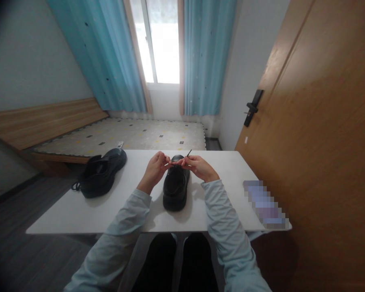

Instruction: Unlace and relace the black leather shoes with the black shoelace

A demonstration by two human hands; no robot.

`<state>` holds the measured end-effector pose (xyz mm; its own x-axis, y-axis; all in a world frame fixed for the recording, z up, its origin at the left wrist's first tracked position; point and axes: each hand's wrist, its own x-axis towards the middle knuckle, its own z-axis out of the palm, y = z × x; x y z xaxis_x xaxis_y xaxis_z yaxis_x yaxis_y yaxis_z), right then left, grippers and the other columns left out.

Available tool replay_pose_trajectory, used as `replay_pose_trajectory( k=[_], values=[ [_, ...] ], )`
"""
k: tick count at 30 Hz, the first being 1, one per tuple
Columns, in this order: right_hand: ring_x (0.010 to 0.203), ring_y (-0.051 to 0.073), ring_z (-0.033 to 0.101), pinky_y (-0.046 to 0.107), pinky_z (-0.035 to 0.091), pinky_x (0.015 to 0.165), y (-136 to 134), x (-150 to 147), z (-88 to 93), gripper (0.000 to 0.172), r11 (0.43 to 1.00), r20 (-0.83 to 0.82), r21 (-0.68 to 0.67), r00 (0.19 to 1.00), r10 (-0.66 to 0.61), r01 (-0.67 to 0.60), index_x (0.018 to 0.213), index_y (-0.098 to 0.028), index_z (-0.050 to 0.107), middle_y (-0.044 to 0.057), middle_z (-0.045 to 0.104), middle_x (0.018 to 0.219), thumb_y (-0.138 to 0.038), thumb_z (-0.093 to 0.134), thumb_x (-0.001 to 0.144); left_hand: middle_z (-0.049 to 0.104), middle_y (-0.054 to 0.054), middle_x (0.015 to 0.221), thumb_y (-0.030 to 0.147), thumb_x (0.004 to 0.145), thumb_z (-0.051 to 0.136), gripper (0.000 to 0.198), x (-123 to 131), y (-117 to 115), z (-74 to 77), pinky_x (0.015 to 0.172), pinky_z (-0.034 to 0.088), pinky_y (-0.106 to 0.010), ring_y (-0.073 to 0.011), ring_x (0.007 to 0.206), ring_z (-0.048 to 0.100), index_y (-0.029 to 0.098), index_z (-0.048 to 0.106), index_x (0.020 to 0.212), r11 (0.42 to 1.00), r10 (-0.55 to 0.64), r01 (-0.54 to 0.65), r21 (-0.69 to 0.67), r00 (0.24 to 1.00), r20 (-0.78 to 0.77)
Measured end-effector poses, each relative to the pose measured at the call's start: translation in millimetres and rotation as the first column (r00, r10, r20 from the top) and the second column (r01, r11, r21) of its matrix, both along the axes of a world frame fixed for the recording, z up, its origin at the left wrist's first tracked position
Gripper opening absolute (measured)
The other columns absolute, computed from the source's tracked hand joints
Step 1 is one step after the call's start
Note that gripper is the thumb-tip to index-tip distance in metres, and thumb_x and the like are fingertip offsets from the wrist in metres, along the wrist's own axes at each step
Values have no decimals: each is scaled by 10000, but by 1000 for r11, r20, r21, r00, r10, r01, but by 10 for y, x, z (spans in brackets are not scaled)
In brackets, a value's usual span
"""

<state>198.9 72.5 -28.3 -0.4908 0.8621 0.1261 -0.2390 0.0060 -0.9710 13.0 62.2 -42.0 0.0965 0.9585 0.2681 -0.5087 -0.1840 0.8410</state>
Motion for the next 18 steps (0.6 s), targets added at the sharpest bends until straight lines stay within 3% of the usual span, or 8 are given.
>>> replay_pose_trajectory(
  k=[8, 18],
  values=[
    [717, 126, 536, 317, 464, 780, 44, 81, -35, 341, 996, -35, -88, 999, -32, 28, 574, -142, 638, 20, 593, 685, -438, 767, 684, 505, 57, 648, 519, 775, 642, 402, -37, 50, -39, 660, 518, -255, -74, 598, 540, 181, 428, 737, 999, 43, -42, -35, 999, 23],
    [676, 125, 525, 328, 480, 779, 81, 174, -42, 330, 994, 26, -99, 999, 38, -35, 499, -136, 628, 30, 575, 636, -388, 777, 652, 485, 64, 612, 524, 780, 635, 413, -64, 109, -90, 573, 464, -221, -65, 539, 512, 182, 412, 718, 996, 65, -68, -63, 997, -38]
  ],
)
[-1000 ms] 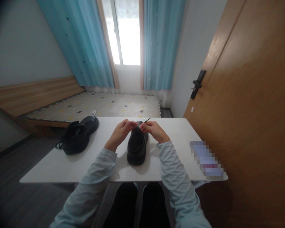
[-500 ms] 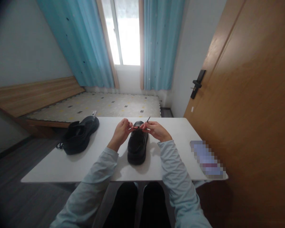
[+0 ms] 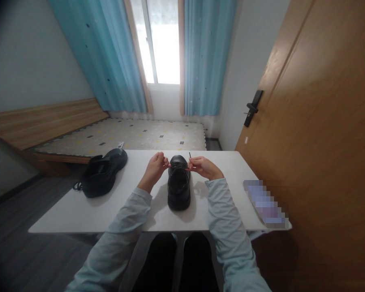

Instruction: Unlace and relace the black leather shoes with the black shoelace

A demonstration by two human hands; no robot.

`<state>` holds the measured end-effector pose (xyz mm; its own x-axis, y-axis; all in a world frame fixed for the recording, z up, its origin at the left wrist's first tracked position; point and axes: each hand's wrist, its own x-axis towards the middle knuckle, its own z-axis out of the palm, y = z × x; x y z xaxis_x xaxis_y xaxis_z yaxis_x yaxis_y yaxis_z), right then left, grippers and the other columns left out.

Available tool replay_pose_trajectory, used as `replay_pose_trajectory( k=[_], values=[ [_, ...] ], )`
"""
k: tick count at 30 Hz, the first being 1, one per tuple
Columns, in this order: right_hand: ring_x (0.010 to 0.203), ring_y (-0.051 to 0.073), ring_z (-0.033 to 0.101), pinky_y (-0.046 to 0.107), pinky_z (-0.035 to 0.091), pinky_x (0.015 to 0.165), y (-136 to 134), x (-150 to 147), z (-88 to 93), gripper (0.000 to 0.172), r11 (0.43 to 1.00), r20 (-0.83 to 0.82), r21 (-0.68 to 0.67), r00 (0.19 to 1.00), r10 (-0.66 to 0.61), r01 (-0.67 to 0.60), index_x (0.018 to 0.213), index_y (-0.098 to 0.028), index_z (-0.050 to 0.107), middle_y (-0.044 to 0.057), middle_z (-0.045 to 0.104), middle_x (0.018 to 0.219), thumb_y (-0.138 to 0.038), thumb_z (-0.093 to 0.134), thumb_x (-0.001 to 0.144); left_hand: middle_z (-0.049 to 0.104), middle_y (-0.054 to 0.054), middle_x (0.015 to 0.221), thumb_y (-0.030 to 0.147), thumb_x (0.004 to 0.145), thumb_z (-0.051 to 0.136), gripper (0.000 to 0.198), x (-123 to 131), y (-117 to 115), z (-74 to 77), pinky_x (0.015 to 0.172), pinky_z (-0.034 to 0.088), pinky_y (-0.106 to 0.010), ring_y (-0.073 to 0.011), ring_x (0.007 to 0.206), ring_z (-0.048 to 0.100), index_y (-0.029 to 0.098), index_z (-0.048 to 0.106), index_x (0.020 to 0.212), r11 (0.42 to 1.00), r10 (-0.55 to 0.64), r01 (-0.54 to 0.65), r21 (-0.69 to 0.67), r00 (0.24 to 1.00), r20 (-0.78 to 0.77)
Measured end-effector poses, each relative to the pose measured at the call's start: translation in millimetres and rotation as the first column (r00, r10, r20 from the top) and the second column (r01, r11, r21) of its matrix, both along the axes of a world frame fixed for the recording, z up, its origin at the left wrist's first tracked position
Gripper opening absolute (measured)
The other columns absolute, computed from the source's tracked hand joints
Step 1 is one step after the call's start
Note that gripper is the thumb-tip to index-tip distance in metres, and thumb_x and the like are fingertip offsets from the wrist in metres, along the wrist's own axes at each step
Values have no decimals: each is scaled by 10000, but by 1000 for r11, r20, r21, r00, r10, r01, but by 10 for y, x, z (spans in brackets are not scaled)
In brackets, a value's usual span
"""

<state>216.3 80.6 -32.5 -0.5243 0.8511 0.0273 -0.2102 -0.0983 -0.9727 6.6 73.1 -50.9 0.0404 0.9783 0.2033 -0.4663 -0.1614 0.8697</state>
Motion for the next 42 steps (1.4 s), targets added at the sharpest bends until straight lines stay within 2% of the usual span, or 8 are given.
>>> replay_pose_trajectory(
  k=[8, 21, 26, 30, 33, 37, 39, 42],
  values=[
    [596, 103, 489, 317, 485, 727, -14, 56, 37, 272, 999, 36, -37, 999, 1, 0, 497, -128, 625, 35, 580, 630, -306, 748, 660, 442, 79, 561, 505, 788, 639, 427, -4, 44, -29, 514, 430, -201, -51, 484, 440, 191, 366, 694, 999, 33, -32, -44, 999, 18],
    [567, 86, 477, 346, 521, 798, -55, 96, 53, 265, 998, 57, -56, 997, 43, -40, 527, -128, 627, 17, 582, 622, -303, 779, 655, 394, 94, 522, 485, 803, 630, 430, -71, 83, -23, 464, 395, -178, -46, 441, 412, 205, 323, 692, 994, 83, -82, -73, 996, 18],
    [601, 94, 517, 394, 526, 861, -46, 101, 44, 305, 998, 14, -66, 1000, 26, -25, 534, -129, 611, 14, 585, 625, -334, 774, 689, 451, 81, 538, 497, 773, 641, 415, -94, 86, -51, 508, 455, -198, -55, 467, 455, 198, 363, 701, 997, 62, -67, -48, 993, -96],
    [661, 123, 591, 315, 558, 689, -50, 104, 62, 301, 999, -7, -44, 1000, -27, 27, 623, -127, 617, 48, 650, 741, -382, 729, 738, 509, 60, 578, 502, 754, 645, 403, -122, 46, -18, 607, 523, -255, -70, 518, 510, 187, 400, 696, 998, 55, -54, 11, 975, -217],
    [653, 133, 631, 241, 509, 537, -54, 67, 74, 296, 999, -42, -20, 999, -26, 25, 711, -145, 592, 84, 695, 854, -418, 679, 785, 528, 44, 592, 473, 752, 652, 378, -133, 14, 21, 610, 523, -258, -82, 545, 521, 181, 423, 680, 994, 87, -59, 93, 937, -339],
    [675, 159, 659, 286, 539, 617, -63, -18, 79, 335, 998, -99, 4, 993, -60, 61, 833, -188, 563, 45, 683, 762, -513, 637, 797, 492, 47, 581, 450, 769, 637, 343, -141, -2, 30, 548, 504, -248, -102, 552, 503, 184, 438, 686, 975, 150, -38, 219, 841, -520],
    [687, 159, 652, 323, 548, 677, -73, -49, 91, 385, 991, -48, 83, 994, -99, 103, 936, -197, 589, 29, 666, 750, -558, 602, 803, 479, 49, 610, 444, 772, 639, 328, -150, -8, 24, 532, 495, -244, -111, 572, 511, 187, 442, 715, 964, 183, -31, 264, 797, -576],
    [699, 143, 621, 321, 536, 711, -87, -73, 123, 390, 945, 161, 311, 974, -157, 101, 977, -168, 654, 28, 651, 766, -503, 655, 775, 496, 46, 679, 389, 768, 669, 266, -169, -29, 39, 553, 474, -229, -109, 610, 521, 184, 507, 823, 935, 245, 6, 355, 711, -659]
  ],
)
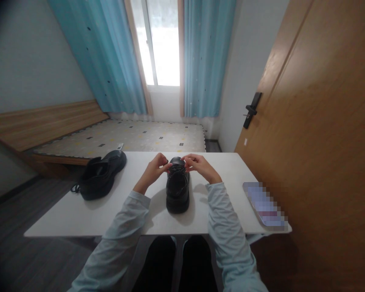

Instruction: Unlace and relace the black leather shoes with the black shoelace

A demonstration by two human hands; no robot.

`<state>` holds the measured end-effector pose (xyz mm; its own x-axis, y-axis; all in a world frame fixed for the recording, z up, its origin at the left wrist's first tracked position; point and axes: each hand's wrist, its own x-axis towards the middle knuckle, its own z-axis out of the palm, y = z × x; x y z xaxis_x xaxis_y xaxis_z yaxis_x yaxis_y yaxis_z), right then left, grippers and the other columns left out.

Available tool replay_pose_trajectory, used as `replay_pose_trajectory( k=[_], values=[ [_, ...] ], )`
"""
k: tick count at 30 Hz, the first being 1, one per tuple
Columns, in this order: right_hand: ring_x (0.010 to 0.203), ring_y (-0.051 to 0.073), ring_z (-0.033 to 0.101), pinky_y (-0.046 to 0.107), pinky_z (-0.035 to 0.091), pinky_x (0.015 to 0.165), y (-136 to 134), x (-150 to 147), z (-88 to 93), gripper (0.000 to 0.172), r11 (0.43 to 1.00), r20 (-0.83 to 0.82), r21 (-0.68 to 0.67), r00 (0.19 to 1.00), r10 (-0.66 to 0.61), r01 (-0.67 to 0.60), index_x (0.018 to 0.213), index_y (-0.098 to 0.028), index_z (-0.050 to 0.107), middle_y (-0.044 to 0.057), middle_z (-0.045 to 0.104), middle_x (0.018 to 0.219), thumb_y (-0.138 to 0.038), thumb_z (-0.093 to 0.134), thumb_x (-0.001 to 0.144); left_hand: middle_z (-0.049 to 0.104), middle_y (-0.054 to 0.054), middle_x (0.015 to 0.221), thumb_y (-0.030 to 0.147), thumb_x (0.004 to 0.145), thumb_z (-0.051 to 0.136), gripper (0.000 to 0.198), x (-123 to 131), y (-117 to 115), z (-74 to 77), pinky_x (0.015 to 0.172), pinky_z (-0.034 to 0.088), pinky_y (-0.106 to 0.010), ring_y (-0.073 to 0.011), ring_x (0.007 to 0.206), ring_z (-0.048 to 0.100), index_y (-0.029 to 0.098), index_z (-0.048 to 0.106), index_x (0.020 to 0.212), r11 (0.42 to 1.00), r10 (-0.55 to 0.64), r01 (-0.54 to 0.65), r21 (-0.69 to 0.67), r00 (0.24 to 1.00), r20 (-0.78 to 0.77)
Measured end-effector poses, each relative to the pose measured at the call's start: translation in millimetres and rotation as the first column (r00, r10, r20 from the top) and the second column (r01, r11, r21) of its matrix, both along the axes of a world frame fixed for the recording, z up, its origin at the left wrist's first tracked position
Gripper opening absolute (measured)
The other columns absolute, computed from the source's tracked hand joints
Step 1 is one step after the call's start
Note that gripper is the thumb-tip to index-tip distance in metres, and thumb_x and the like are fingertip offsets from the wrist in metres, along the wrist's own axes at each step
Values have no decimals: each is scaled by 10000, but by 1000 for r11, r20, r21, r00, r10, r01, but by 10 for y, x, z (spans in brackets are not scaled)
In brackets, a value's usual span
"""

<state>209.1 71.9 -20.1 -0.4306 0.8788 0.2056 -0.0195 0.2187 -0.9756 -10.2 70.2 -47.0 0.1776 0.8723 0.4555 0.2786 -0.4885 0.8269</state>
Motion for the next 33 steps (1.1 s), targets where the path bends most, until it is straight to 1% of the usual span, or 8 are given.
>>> replay_pose_trajectory(
  k=[3, 5, 11, 18, 21, 25, 29, 33],
  values=[
    [733, 148, 597, 299, 520, 703, -8, -18, 27, 306, 974, 237, 228, 969, -67, 12, 865, -139, 710, 43, 642, 789, -395, 742, 700, 495, 44, 687, 283, 738, 725, 217, -16, -22, 37, 608, 450, -218, -98, 627, 506, 192, 625, 908, 991, 5, 24, 133, 977, -215],
    [731, 148, 589, 290, 516, 686, -11, -31, 32, 241, 945, 315, 325, 940, -132, 23, 830, -143, 720, 43, 627, 790, -343, 742, 698, 492, 33, 697, 228, 735, 734, 141, -24, -21, 49, 632, 443, -216, -95, 640, 506, 204, 692, 867, 979, 36, 29, 202, 949, -313],
    [734, 149, 596, 293, 522, 686, -12, -64, 4, 138, 918, 377, 398, 913, -156, -7, 714, -146, 708, 49, 581, 827, -280, 737, 705, 502, 9, 739, 188, 756, 719, 51, -57, 41, -8, 667, 467, -230, -99, 666, 502, 216, 743, 792, 931, 135, 11, 364, 917, -374],
    [694, 127, 556, 263, 465, 657, -16, -87, 6, 126, 883, 457, 469, 864, -211, -32, 656, -137, 676, 38, 568, 794, -228, 723, 730, 610, -62, 1024, 289, 720, 744, 30, -98, 36, 17, 864, 455, -387, -236, 1023, 455, 262, 752, 731, 822, 280, 2, 569, 869, -408],
    [642, 103, 510, 244, 431, 629, -36, -86, 24, 104, 883, 525, 466, 820, -226, -55, 684, -133, 677, 24, 543, 774, -213, 698, 747, 674, -44, 898, 291, 727, 743, 47, -108, 24, 37, 860, 442, -396, -220, 933, 513, 253, 746, 754, 850, 260, 33, 525, 842, -474],
    [628, 88, 469, 230, 395, 626, -60, -86, 47, 113, 901, 607, 419, 772, -186, -113, 632, -128, 655, 13, 528, 758, -155, 660, 742, 697, -24, 765, 246, 769, 714, 65, -113, 7, 45, 751, 474, -305, -165, 772, 585, 212, 728, 823, 922, 131, 87, 377, 847, -515],
    [635, 88, 473, 226, 379, 610, -60, -53, 80, 175, 923, 630, 318, 776, -34, -218, 605, -122, 663, 18, 534, 746, -190, 640, 764, 698, -6, 749, 191, 764, 702, 58, -124, -16, 60, 683, 497, -246, -122, 682, 614, 190, 717, 821, 960, 29, 104, 260, 887, -460],
    [655, 99, 494, 230, 380, 598, -59, 13, 127, 196, 923, 578, 250, 810, 99, -291, 701, -122, 717, 36, 584, 758, -294, 655, 773, 694, -17, 798, 94, 754, 636, 120, -128, -37, 77, 667, 533, -224, -106, 685, 634, 160, 697, 834, 974, -89, 162, 160, 917, -388]
  ],
)
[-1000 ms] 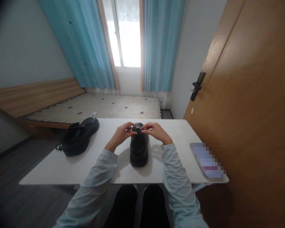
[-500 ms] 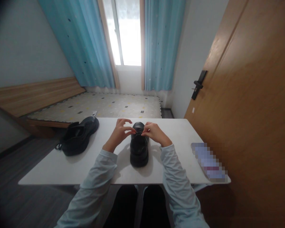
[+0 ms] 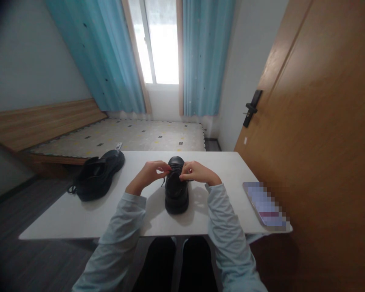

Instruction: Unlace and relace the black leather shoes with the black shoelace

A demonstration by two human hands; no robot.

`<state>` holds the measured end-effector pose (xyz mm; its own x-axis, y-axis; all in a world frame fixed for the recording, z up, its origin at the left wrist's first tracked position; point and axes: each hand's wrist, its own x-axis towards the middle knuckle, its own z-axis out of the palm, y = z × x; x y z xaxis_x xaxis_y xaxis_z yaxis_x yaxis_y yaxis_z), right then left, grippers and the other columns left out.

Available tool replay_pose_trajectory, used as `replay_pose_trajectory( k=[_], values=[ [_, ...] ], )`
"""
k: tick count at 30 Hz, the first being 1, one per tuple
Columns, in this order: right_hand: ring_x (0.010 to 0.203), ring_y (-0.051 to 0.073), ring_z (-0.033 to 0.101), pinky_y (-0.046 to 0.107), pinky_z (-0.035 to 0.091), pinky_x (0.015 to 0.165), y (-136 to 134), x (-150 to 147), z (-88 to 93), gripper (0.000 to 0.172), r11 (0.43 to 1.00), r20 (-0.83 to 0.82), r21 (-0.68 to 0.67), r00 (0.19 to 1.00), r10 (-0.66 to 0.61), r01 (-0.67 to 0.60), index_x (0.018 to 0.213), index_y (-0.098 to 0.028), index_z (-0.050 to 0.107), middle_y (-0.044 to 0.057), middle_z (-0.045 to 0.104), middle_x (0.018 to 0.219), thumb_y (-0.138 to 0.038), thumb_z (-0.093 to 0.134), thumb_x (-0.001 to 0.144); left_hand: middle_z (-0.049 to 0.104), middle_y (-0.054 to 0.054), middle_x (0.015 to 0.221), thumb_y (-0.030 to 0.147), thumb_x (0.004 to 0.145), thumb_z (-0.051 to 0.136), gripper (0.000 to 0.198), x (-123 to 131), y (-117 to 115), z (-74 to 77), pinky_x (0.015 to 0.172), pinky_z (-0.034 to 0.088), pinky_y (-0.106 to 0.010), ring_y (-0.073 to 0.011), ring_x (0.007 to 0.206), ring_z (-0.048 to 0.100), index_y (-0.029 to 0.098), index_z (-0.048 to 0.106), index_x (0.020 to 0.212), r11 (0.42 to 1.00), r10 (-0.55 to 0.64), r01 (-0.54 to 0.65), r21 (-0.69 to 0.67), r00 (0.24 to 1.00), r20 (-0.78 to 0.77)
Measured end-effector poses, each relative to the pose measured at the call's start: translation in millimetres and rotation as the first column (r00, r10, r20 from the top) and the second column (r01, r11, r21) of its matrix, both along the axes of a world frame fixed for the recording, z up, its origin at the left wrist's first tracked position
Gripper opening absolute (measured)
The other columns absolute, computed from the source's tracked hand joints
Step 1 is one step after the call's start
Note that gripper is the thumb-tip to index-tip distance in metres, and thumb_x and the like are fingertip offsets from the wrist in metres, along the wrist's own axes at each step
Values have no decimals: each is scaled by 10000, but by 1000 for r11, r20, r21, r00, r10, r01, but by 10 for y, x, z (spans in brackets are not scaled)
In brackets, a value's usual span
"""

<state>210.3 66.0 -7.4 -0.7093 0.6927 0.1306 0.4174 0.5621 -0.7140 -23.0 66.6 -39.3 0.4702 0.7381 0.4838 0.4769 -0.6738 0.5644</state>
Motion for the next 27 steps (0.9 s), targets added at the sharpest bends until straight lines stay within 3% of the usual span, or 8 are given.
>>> replay_pose_trajectory(
  k=[4, 8, 13, 19, 23, 27],
  values=[
    [637, 99, 515, 229, 380, 565, -9, 40, -1, 257, 985, -133, -172, 991, -23, 0, 741, -110, 714, 47, 643, 755, -362, 736, 696, 666, -24, 837, 35, 733, 593, 179, -2, 4, -14, 641, 539, -214, -95, 675, 621, 154, 679, 834, 1000, 0, 0, -28, 1000, 11],
    [456, 43, 436, 196, 300, 418, -1, 26, -63, 329, 896, -252, -443, 954, -165, 39, 837, -100, 683, 41, 683, 716, -373, 759, 669, 646, -17, 852, 21, 735, 573, 207, -16, 33, -52, 665, 531, -221, -93, 687, 608, 164, 672, 848, 1000, 10, -9, 15, 999, -33],
    [382, 34, 459, 165, 276, 330, 8, -39, -104, 309, 797, -393, -603, 885, -251, -42, 804, -109, 623, 43, 699, 705, -347, 765, 666, 641, -11, 853, 40, 762, 560, 204, -7, 38, -54, 700, 508, -239, -108, 731, 601, 179, 665, 869, 993, 36, -28, 111, 997, -68],
    [327, 12, 413, 141, 238, 293, 1, -41, -92, 253, 721, -394, -686, 883, -255, -98, 771, -89, 661, -8, 623, 579, -318, 740, 696, 629, -22, 848, 96, 839, 515, 161, 4, -3, -5, 749, 501, -264, -126, 768, 607, 174, 650, 797, 985, 42, -27, 171, 996, -83],
    [462, 59, 540, 151, 362, 355, 33, -10, -129, 270, 724, -443, -676, 861, -252, -136, 872, -94, 708, 27, 658, 685, -273, 743, 673, 652, -36, 908, 79, 844, 501, 241, 0, -16, 5, 786, 503, -263, -131, 816, 625, 184, 683, 727, 976, 45, -24, 216, 995, -93],
    [411, 39, 476, 153, 263, 321, 44, -33, -175, 284, 739, -445, -667, 847, -291, -97, 900, -106, 718, 17, 649, 670, -215, 731, 639, 669, -37, 910, 55, 823, 533, 236, -1, -21, 1, 743, 507, -244, -132, 812, 638, 188, 708, 737, 961, 86, -52, 271, 990, -114]
  ],
)
